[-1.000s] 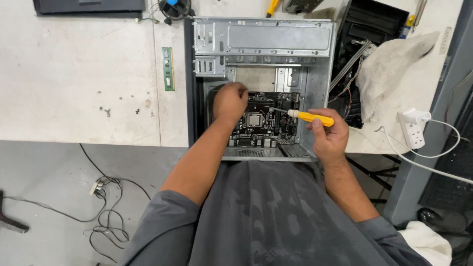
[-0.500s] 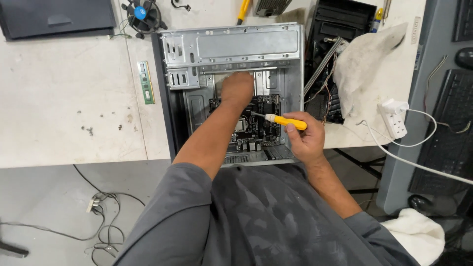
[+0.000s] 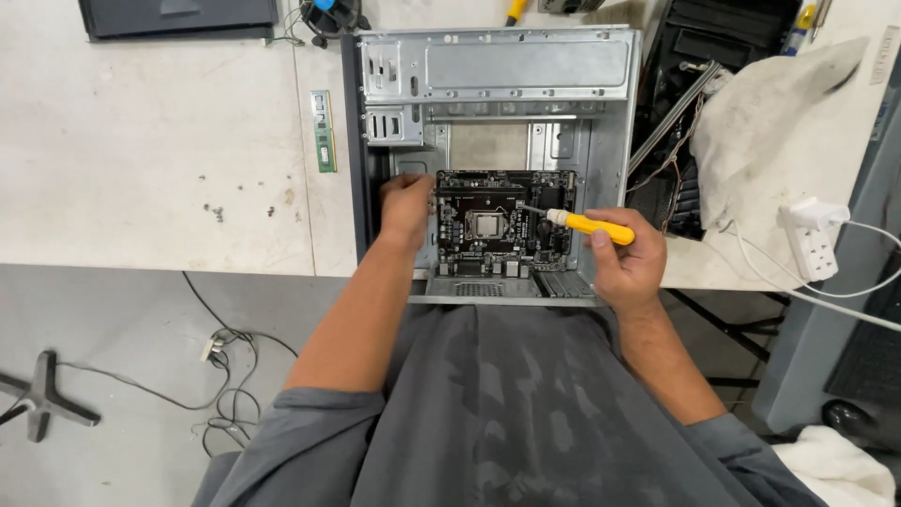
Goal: Securing a motherboard into a computer case using a screwdriver, followed by installing a RAM module and a CPU cooler.
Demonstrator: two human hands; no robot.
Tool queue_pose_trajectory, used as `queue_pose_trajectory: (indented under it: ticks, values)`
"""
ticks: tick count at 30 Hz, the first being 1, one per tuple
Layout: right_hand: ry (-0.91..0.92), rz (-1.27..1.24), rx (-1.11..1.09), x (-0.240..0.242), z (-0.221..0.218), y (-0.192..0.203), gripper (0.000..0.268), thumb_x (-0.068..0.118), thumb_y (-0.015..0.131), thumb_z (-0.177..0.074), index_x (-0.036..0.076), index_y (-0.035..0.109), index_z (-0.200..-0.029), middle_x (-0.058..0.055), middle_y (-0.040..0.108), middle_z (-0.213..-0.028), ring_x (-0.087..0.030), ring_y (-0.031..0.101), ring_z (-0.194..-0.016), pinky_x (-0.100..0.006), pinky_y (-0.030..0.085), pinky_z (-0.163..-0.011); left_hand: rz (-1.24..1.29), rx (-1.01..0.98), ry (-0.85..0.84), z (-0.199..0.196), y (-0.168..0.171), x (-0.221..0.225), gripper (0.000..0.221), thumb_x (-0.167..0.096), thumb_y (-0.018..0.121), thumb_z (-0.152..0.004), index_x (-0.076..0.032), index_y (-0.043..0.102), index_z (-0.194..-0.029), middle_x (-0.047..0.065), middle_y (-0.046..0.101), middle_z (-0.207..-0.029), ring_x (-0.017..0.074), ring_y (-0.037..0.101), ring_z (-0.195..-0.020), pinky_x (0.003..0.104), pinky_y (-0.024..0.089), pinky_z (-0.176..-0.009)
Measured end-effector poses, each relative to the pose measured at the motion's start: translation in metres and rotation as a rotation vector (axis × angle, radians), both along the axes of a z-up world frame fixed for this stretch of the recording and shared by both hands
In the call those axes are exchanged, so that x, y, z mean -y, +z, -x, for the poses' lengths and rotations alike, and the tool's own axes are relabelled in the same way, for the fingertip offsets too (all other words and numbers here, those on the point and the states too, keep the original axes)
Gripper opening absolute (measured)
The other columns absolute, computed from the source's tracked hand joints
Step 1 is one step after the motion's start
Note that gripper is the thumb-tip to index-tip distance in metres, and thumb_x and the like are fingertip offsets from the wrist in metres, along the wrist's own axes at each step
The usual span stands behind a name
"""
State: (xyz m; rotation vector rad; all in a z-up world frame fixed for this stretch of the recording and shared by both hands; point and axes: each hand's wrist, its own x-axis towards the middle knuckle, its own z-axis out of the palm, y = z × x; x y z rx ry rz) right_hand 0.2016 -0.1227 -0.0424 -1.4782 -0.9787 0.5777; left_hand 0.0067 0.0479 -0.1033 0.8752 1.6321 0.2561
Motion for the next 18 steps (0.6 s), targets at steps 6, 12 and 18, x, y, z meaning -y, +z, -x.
queue_pose_trajectory:
  ticks: [6, 12, 18]
  values:
    - [-0.020, 0.012, -0.002, 0.001, 0.003, 0.003, 0.021, 0.013, 0.055, -0.088, -0.005, 0.063, -0.095, -0.012, 0.056, -0.057, -0.015, 0.049, -0.049, -0.027, 0.043, -0.052, -0.255, -0.170, -0.272, 0.001, -0.027, 0.003, 0.023, -0.014, 0.056, -0.083, 0.000, 0.064, -0.100, 0.015, 0.064, -0.094, 0.0278, 0.062, -0.093, 0.037, 0.052, -0.074]
    - [-0.025, 0.006, -0.003, 0.001, 0.002, -0.001, 0.021, 0.013, 0.055, -0.087, -0.005, 0.063, -0.094, -0.012, 0.055, -0.056, -0.015, 0.050, -0.050, -0.027, 0.043, -0.052, -0.406, -0.383, -0.695, -0.014, -0.014, -0.002, 0.020, -0.016, 0.057, -0.084, -0.004, 0.065, -0.099, 0.011, 0.063, -0.091, 0.0232, 0.062, -0.090, 0.034, 0.054, -0.074]
    - [-0.026, -0.010, 0.003, 0.000, 0.003, 0.000, 0.020, 0.011, 0.054, -0.088, -0.005, 0.063, -0.094, -0.013, 0.055, -0.056, -0.015, 0.049, -0.048, -0.027, 0.042, -0.051, -0.512, -0.480, -0.778, -0.025, -0.005, 0.001, 0.014, -0.012, 0.059, -0.081, -0.003, 0.067, -0.089, 0.010, 0.059, -0.079, 0.0227, 0.063, -0.080, 0.033, 0.054, -0.066]
